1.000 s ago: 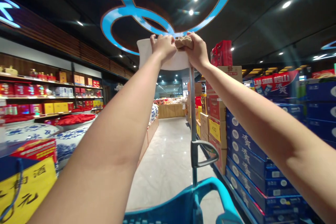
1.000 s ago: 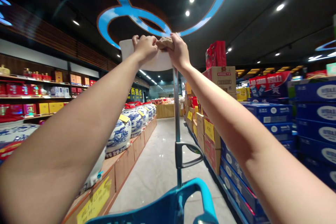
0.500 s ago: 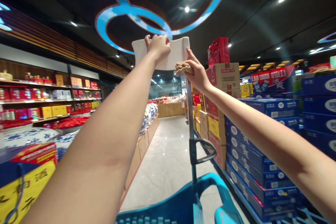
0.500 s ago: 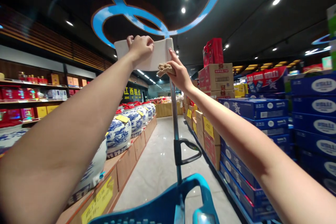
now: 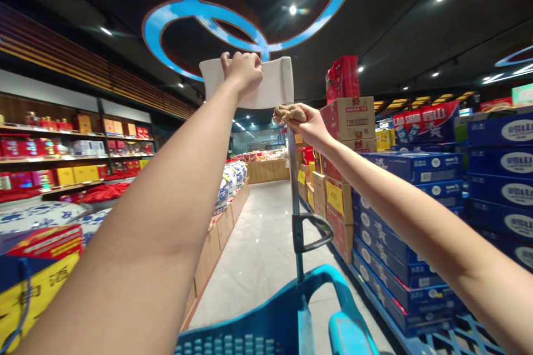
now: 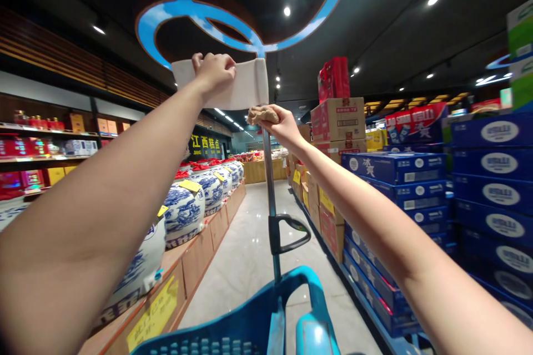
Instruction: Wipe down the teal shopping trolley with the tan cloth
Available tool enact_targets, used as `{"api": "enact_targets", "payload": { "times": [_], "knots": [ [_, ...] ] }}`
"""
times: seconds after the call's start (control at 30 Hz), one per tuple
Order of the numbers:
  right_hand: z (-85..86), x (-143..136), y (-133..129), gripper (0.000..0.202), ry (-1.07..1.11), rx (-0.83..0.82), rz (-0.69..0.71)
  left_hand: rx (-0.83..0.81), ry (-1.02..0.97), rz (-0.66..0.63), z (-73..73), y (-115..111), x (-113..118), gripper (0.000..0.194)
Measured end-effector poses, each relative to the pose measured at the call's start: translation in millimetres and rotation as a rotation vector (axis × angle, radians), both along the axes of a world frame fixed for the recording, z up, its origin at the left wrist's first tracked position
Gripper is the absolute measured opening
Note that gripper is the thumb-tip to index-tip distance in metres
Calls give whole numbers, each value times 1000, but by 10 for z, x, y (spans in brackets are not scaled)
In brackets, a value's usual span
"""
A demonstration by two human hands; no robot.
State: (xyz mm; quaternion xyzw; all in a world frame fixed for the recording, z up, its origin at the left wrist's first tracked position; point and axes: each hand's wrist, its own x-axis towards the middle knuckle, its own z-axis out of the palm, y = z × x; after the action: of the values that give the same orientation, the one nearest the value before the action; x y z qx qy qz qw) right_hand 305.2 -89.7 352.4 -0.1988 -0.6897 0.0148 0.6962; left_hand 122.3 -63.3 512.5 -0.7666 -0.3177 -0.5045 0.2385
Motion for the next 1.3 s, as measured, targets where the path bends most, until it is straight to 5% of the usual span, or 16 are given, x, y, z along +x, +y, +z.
{"api": "enact_targets", "payload": {
  "times": [0.13,0.2,0.47,0.7,0.97,1.17,1.3],
  "knots": [
    [-471,-1,-143,56,-109,-31,-76,-14,12,62,-41,-104,-9,21],
    [-558,40,-223,54,-192,-56,-93,-38,11,85,-66,-177,-2,26],
    [133,53,-134,52,-122,53,-175,-47,32,108,-102,-313,-6,37],
    [-337,41,-186,56,-178,-59,-104,-57,42,117,-90,-302,-12,38],
    [272,78,-131,54,-150,32,-188,-43,33,121,-73,-287,-21,36],
    [37,88,-222,54,-190,-65,-103,-48,29,123,-62,-262,-27,33],
    [195,144,-300,52,-244,-112,-121,-50,31,122,-51,-256,-32,37]
  ]
}}
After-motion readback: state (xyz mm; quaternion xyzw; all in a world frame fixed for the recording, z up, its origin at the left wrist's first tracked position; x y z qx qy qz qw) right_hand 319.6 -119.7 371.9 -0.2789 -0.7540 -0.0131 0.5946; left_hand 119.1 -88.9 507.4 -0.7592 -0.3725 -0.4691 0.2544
